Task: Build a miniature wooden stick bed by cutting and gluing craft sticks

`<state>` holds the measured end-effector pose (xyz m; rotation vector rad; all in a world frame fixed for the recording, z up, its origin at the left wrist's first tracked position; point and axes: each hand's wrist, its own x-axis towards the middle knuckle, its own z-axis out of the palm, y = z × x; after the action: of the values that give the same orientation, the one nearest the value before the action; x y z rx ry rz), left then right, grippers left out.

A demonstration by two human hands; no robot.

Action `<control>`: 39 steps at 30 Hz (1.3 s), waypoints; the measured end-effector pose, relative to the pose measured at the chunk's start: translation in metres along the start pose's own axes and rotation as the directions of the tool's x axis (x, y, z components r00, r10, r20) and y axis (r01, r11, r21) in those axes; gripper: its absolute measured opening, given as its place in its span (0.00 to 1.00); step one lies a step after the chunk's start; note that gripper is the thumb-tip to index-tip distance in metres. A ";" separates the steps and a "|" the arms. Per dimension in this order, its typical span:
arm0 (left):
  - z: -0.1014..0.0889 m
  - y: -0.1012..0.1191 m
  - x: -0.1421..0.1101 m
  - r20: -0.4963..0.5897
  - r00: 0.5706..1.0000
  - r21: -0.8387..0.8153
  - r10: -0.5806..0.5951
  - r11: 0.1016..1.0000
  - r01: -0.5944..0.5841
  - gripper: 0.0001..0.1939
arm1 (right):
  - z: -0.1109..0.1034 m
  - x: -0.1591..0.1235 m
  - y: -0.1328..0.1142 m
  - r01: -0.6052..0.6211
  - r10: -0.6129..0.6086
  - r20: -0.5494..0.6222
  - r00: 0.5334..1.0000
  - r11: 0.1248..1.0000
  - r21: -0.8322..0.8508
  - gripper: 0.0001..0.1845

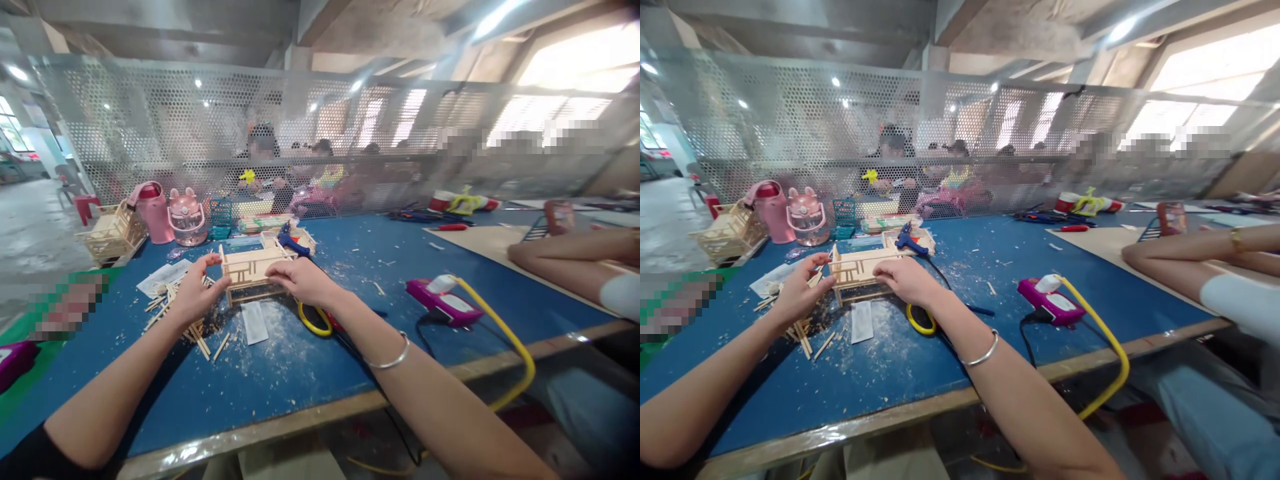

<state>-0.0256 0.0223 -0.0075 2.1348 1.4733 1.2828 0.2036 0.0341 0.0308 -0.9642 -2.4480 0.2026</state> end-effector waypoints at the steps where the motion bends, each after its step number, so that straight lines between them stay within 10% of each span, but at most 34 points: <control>1: 0.000 -0.001 0.001 -0.002 1.000 0.030 0.027 0.999 -0.027 0.25 | 0.003 -0.001 -0.001 0.002 -0.002 -0.019 1.000 1.000 -0.013 0.08; 7: 0.004 -0.002 0.007 -0.102 0.982 0.153 0.160 0.978 -0.143 0.33 | 0.022 -0.002 -0.003 -0.057 0.055 -0.176 0.983 0.998 -0.012 0.09; 16: 0.009 0.020 0.023 0.182 0.982 -0.103 0.053 0.994 -0.035 0.49 | 0.028 0.002 0.001 -0.154 0.190 -0.241 0.952 0.975 0.164 0.08; 39: 0.019 0.014 0.023 0.139 0.990 -0.306 0.024 0.952 0.020 0.48 | 0.032 0.003 -0.001 -0.189 0.221 -0.261 0.940 0.972 0.142 0.09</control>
<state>0.0003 0.0402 0.0014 1.9768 1.1312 1.2401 0.1853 0.0366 0.0050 -1.1171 -2.0602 0.2591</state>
